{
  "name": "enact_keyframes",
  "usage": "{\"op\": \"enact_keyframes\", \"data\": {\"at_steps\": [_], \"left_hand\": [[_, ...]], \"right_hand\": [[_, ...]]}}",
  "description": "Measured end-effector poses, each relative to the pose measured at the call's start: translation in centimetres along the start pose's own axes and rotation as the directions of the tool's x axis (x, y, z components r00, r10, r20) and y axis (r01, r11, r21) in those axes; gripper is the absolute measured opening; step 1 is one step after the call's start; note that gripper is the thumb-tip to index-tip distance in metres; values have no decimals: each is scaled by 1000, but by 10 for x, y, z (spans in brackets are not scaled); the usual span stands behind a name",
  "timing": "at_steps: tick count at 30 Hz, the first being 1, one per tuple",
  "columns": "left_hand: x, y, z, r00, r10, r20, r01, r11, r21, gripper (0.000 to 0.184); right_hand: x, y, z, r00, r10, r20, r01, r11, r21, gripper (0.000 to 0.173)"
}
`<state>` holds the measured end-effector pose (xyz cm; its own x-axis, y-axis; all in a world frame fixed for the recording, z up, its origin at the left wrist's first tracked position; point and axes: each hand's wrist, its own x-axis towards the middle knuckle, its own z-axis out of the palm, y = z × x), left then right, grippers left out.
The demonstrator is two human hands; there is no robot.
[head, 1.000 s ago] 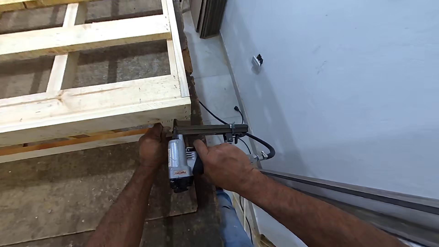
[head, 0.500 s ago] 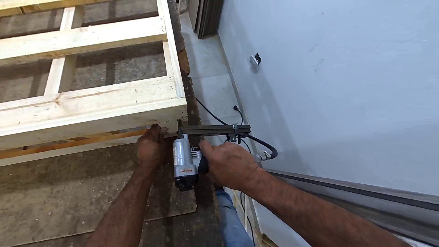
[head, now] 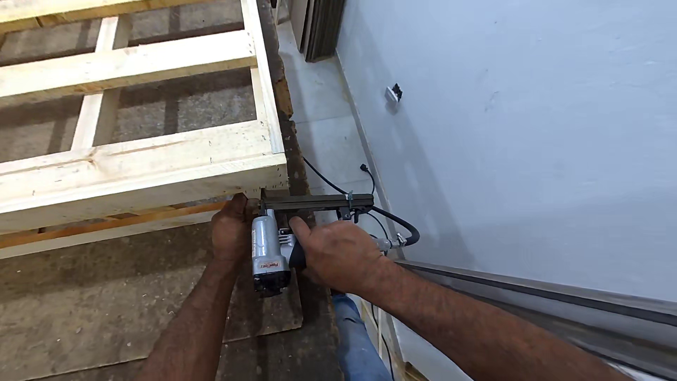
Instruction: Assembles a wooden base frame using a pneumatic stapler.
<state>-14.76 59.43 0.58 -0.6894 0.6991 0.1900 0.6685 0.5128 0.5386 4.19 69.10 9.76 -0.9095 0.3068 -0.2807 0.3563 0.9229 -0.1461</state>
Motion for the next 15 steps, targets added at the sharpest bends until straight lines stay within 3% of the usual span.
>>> {"op": "enact_keyframes", "data": {"at_steps": [8,12,15], "left_hand": [[0,0,1,999,28,-27,-29,999,-26,29],[0,0,1,999,27,-28,-28,999,-20,31],[0,1,0,1000,5,-6,-6,999,-41,32]], "right_hand": [[-3,3,6,998,-13,-65,12,999,-30,42],[-4,5,5,999,5,-43,-6,1000,-21,59],[-6,9,7,997,7,-75,-9,1000,-28,51]]}}
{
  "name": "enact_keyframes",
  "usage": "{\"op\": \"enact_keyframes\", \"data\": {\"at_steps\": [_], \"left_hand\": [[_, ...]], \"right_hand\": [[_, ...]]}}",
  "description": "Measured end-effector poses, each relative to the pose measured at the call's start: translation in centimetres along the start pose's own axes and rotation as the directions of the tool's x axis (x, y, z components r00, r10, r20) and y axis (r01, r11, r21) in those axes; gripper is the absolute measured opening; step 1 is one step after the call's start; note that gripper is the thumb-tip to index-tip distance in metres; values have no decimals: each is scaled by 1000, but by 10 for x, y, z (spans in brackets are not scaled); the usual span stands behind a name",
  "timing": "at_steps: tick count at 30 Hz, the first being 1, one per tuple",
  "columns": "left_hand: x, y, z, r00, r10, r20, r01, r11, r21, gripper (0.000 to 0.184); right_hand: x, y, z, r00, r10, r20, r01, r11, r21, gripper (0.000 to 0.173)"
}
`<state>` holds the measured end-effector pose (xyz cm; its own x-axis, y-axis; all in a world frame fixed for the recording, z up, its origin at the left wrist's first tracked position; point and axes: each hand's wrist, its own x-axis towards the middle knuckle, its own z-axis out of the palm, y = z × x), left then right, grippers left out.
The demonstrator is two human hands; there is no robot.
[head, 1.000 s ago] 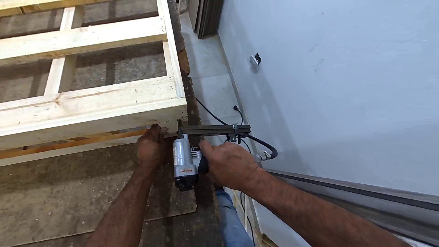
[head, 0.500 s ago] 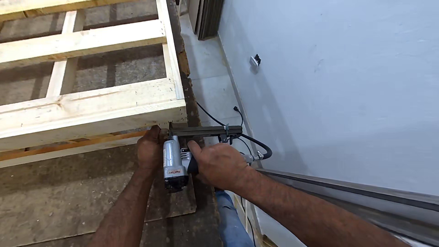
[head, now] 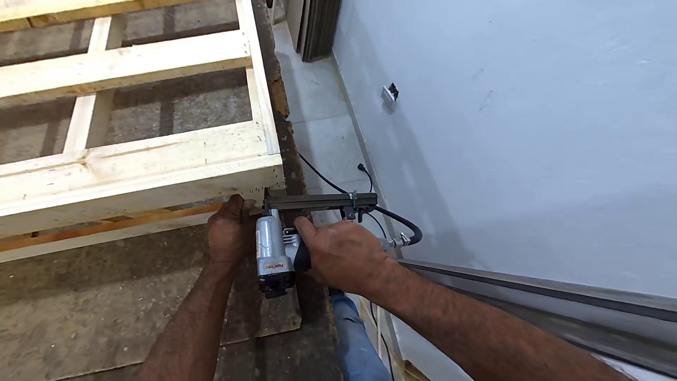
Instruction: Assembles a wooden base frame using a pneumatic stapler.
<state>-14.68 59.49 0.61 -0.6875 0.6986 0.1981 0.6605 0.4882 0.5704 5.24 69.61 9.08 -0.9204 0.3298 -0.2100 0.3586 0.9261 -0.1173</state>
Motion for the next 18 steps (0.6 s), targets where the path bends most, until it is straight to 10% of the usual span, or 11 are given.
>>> {"op": "enact_keyframes", "data": {"at_steps": [18], "left_hand": [[0,0,1,1000,-2,0,2,1000,17,30]], "right_hand": [[-7,19,2,998,-52,-36,52,999,-6,61]]}}
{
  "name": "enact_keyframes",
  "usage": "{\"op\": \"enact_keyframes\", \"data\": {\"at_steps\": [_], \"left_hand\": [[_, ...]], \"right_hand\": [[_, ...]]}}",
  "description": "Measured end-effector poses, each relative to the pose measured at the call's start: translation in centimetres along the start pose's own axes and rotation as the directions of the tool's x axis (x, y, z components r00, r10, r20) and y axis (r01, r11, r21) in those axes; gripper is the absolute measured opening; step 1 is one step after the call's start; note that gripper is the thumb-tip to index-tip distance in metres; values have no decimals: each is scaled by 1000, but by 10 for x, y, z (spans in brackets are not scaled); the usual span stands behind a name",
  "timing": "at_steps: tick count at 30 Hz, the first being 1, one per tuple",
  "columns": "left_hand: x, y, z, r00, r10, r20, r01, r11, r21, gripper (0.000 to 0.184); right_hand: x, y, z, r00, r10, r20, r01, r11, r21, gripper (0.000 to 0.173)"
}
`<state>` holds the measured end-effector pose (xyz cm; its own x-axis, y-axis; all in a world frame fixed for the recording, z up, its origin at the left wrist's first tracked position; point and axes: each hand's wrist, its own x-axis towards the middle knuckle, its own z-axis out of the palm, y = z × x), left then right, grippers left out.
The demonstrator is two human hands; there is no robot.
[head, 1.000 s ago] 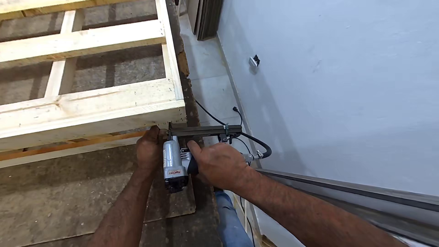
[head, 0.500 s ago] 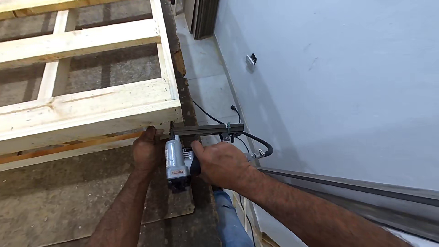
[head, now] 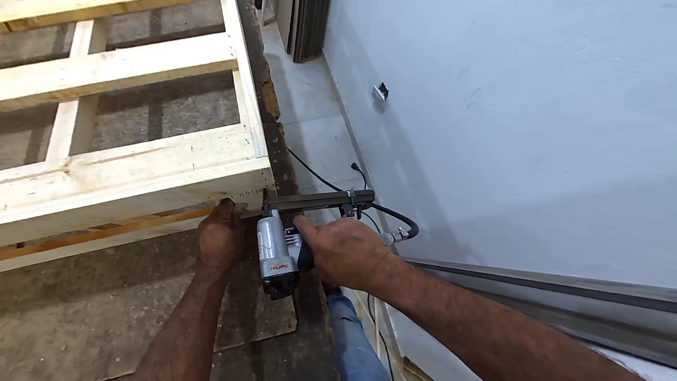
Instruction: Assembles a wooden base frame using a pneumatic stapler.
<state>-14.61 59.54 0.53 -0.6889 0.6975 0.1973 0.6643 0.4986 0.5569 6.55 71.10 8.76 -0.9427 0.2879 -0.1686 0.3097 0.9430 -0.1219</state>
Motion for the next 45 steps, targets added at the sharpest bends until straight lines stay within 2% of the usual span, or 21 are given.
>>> {"op": "enact_keyframes", "data": {"at_steps": [3,10,13,17,19,21,23,25,27,29,32,35,40,45], "left_hand": [[1,-5,3,1000,10,-10,-10,1000,2,32],[-1,-9,5,1000,13,-24,-14,1000,-25,35],[-1,-9,5,1000,17,-20,-18,999,-29,36],[0,-8,5,1000,0,-9,0,999,-41,35],[0,-7,4,1000,-6,-5,6,1000,-30,35],[0,-6,3,1000,-4,10,4,1000,2,34],[1,-3,-3,997,-18,69,14,998,53,29],[3,-1,-8,990,-43,133,28,993,111,26],[3,-1,-7,993,-12,117,-7,988,155,25],[3,-2,-3,997,35,71,-50,974,219,26],[2,1,0,998,1,63,-23,935,353,32],[-1,2,3,999,40,16,-43,898,437,35],[-1,3,4,1000,-1,30,-11,909,416,33],[-1,5,3,1000,12,13,-16,906,423,30]], "right_hand": [[-2,3,-1,1000,14,26,-13,1000,-8,61],[-7,12,7,995,-16,-97,13,999,-37,58],[-7,12,5,998,-13,-68,10,999,-44,56],[-7,12,3,998,6,-56,-9,999,-52,40],[-8,11,5,998,12,-67,-15,999,-52,40],[-8,8,7,999,15,-45,-17,999,-35,48],[-8,3,10,996,29,87,-29,1000,3,57],[-7,-2,20,980,17,199,-24,999,34,49],[-5,-4,31,968,-19,250,12,999,33,43],[1,-4,40,972,-35,233,34,999,10,42],[9,3,48,992,-31,121,30,999,8,37],[13,13,50,996,-17,84,16,1000,12,39],[6,22,54,991,-14,135,10,1000,24,42],[2,38,54,980,108,165,-121,990,73,50]]}}
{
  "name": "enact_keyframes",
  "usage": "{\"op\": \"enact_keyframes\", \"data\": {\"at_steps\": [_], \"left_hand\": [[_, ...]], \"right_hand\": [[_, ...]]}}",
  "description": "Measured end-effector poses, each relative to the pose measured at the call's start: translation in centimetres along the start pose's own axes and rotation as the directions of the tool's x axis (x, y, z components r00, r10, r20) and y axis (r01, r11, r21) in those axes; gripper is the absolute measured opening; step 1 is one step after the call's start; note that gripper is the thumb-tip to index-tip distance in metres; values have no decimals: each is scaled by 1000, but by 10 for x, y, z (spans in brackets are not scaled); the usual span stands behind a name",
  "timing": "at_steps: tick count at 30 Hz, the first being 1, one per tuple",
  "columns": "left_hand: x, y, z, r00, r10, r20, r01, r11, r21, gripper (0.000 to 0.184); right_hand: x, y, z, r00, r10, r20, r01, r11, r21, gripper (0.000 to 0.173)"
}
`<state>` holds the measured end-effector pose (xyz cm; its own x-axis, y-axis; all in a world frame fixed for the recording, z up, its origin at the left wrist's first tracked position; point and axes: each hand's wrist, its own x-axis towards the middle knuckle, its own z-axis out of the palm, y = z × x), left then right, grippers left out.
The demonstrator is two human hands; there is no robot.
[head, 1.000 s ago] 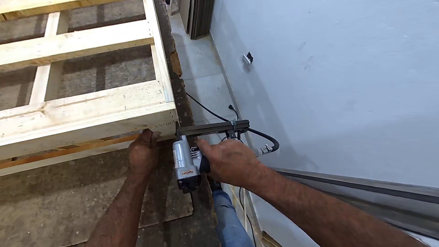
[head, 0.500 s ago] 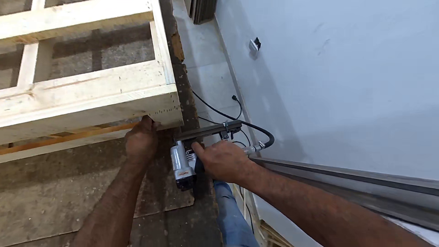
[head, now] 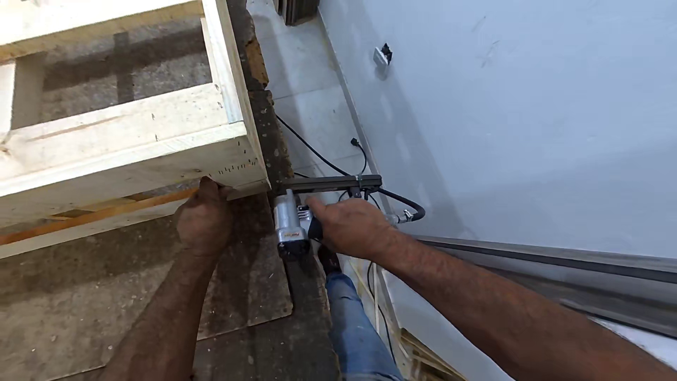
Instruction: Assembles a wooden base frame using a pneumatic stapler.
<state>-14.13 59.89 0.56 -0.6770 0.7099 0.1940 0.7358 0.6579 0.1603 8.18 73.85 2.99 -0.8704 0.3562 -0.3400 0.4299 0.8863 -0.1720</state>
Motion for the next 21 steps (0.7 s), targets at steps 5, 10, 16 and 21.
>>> {"op": "enact_keyframes", "data": {"at_steps": [5,10,16,21], "left_hand": [[-1,-2,6,997,48,-67,-51,998,-38,26],[-1,-4,4,999,45,-19,-47,996,-79,26],[0,-2,6,998,48,-33,-51,994,-95,29],[-2,-7,7,994,65,-85,-73,993,-95,28]], "right_hand": [[7,-15,-28,999,10,-40,-13,997,-77,42],[10,-2,-39,990,-134,34,138,979,-148,46],[12,0,-42,999,-51,11,52,991,-125,48],[14,-6,-44,986,-160,38,164,973,-164,42]]}}
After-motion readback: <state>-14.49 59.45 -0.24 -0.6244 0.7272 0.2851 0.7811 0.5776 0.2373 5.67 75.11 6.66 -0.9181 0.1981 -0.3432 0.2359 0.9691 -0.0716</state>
